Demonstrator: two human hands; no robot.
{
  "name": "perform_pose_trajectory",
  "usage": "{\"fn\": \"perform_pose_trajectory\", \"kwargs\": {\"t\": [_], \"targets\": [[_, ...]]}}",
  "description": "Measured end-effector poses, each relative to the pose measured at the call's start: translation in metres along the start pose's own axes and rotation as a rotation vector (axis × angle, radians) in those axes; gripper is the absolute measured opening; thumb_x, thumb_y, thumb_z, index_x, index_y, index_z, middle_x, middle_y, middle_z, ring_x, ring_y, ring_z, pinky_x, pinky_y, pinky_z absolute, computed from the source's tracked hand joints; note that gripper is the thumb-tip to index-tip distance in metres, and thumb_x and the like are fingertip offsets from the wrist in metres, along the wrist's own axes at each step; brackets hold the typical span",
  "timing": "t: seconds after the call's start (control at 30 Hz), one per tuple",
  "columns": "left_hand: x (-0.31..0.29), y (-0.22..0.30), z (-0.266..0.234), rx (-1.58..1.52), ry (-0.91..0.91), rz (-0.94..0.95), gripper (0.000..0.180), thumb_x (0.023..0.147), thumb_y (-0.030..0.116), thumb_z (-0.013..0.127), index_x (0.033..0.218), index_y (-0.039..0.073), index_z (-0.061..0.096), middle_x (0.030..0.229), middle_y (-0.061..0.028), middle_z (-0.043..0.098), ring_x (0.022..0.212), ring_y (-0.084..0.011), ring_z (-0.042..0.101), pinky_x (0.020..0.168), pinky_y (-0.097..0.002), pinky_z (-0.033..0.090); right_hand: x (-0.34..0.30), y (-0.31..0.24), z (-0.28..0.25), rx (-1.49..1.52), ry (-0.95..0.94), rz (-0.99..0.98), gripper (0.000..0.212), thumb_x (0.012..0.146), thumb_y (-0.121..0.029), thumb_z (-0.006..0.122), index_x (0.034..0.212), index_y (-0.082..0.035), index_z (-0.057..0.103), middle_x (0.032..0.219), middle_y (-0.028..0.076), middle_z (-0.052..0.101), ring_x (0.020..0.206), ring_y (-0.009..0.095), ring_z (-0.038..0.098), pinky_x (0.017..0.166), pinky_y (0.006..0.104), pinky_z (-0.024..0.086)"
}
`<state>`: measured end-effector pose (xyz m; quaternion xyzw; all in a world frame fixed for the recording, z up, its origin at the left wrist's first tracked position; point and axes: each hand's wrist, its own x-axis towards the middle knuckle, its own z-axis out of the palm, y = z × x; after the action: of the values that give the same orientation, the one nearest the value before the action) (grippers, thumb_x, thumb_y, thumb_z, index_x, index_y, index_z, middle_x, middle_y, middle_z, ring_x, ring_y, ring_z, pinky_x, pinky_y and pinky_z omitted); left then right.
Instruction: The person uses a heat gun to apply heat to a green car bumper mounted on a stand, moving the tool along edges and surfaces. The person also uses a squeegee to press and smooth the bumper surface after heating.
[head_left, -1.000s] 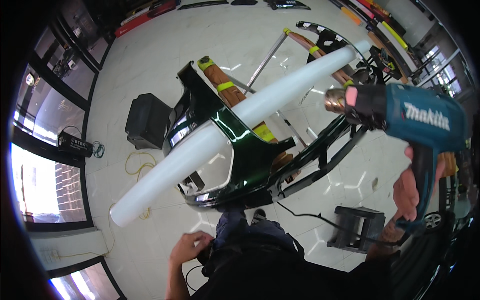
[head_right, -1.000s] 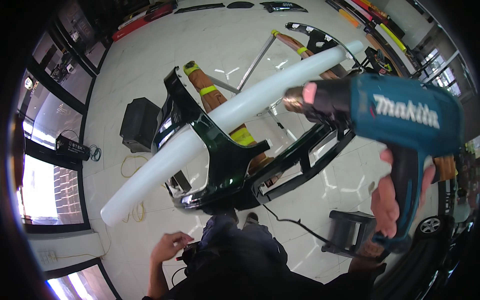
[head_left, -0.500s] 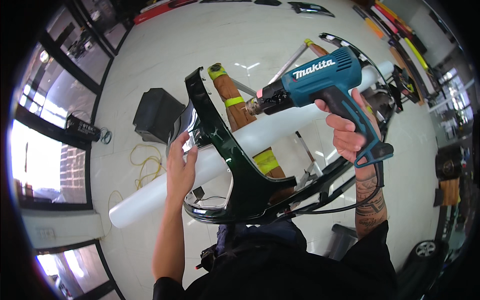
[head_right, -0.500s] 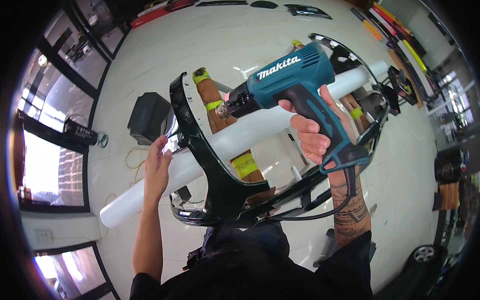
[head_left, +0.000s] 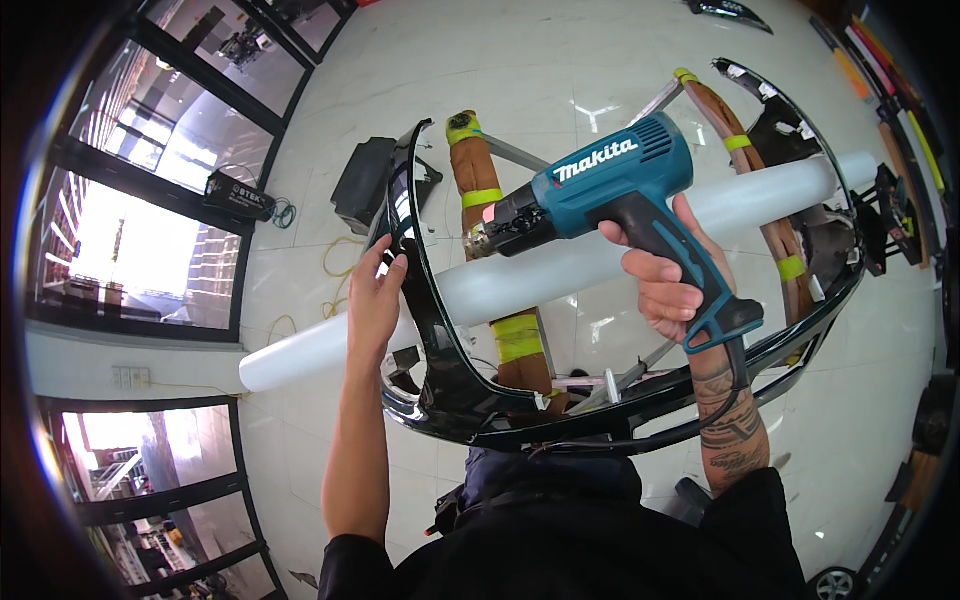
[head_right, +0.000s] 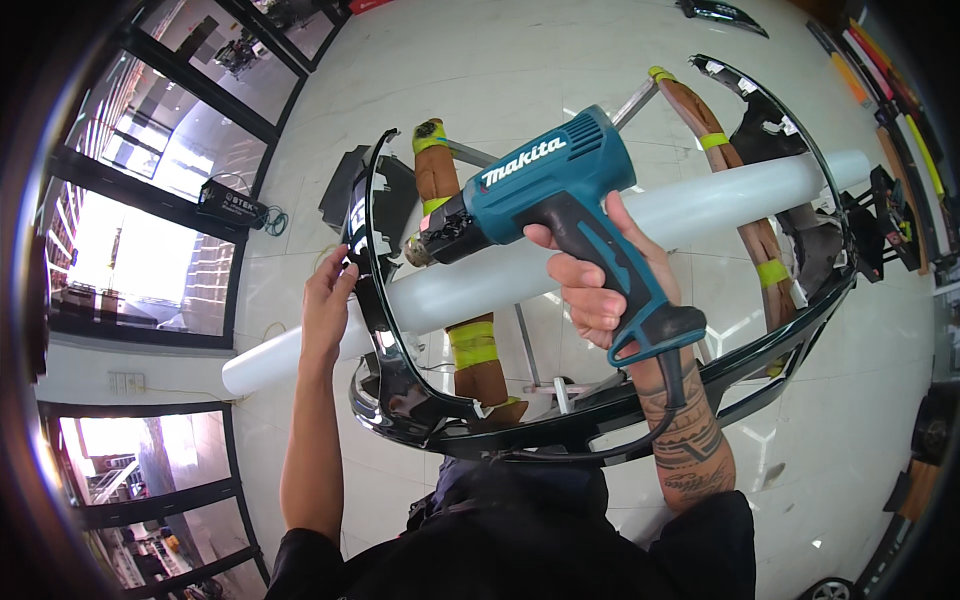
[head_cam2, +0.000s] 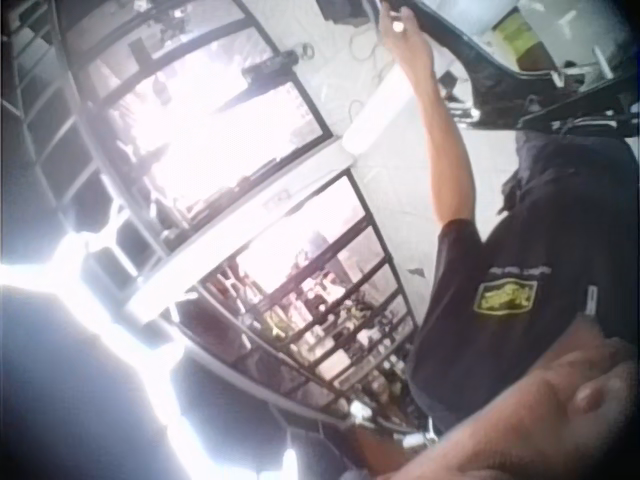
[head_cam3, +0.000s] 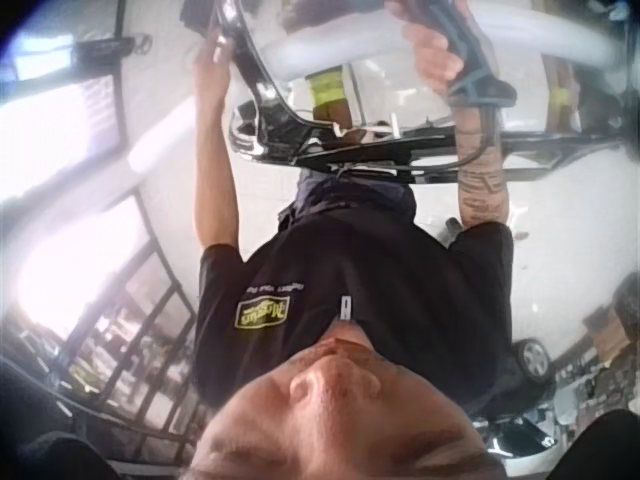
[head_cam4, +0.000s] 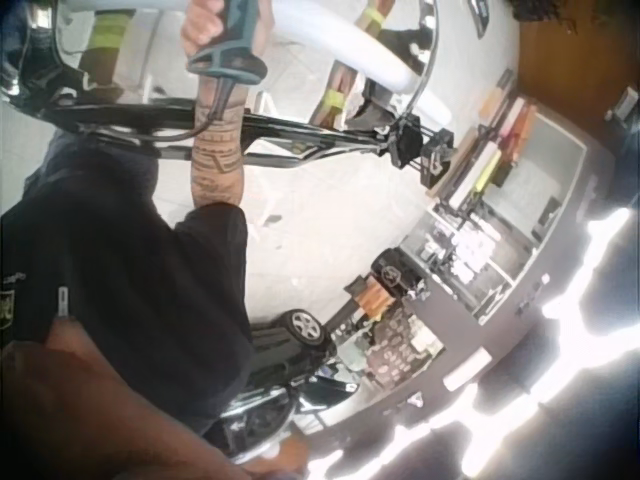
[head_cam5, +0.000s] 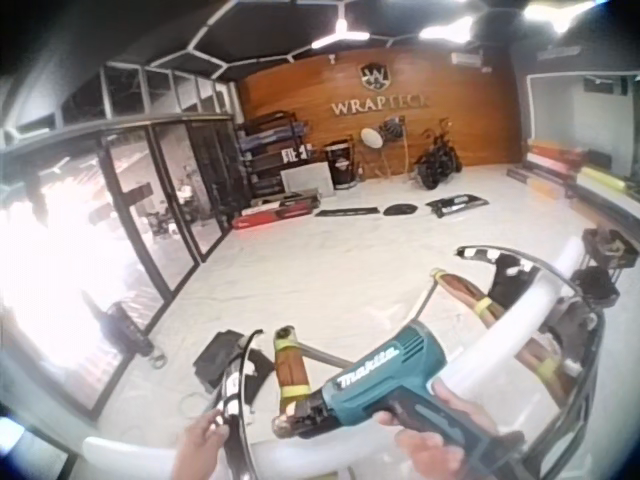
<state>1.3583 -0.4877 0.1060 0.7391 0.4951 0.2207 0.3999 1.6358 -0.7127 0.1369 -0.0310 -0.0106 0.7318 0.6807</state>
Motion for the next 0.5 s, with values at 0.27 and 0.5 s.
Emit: {"fn": "perform_pose_trajectory", "kwargs": {"t": [0.27,0.5], "targets": [[0.01,-0.017,0.004,-0.087,-0.017,-0.039,0.055,0.094,0.018,0.062,0.14,-0.007,0.045,0.115,-0.0095,0.06,0.107,-0.0162,0.055,0.099,-0.0289,0.039,0.01,0.01,-0.012,0.13,-0.039,0.002,0.075,0.102,-0.054,0.029,0.137,0.013,0.032,0.071,0.008,0.052,0.044,0.013,0.056,0.038,0.0241,0.049],[0.007,0.0,0.01,-0.25,-0.069,-0.12,0.065,0.091,0.015,0.063,0.145,-0.009,0.035,0.116,-0.0101,0.059,0.11,-0.0156,0.053,0.101,-0.0291,0.037,0.008,0.014,-0.021,0.043,-0.051,-0.058,0.068,0.097,-0.042,0.029,0.139,0.012,0.032,0.074,0.009,0.052,0.045,0.015,0.058,0.037,0.0251,0.049]]}}
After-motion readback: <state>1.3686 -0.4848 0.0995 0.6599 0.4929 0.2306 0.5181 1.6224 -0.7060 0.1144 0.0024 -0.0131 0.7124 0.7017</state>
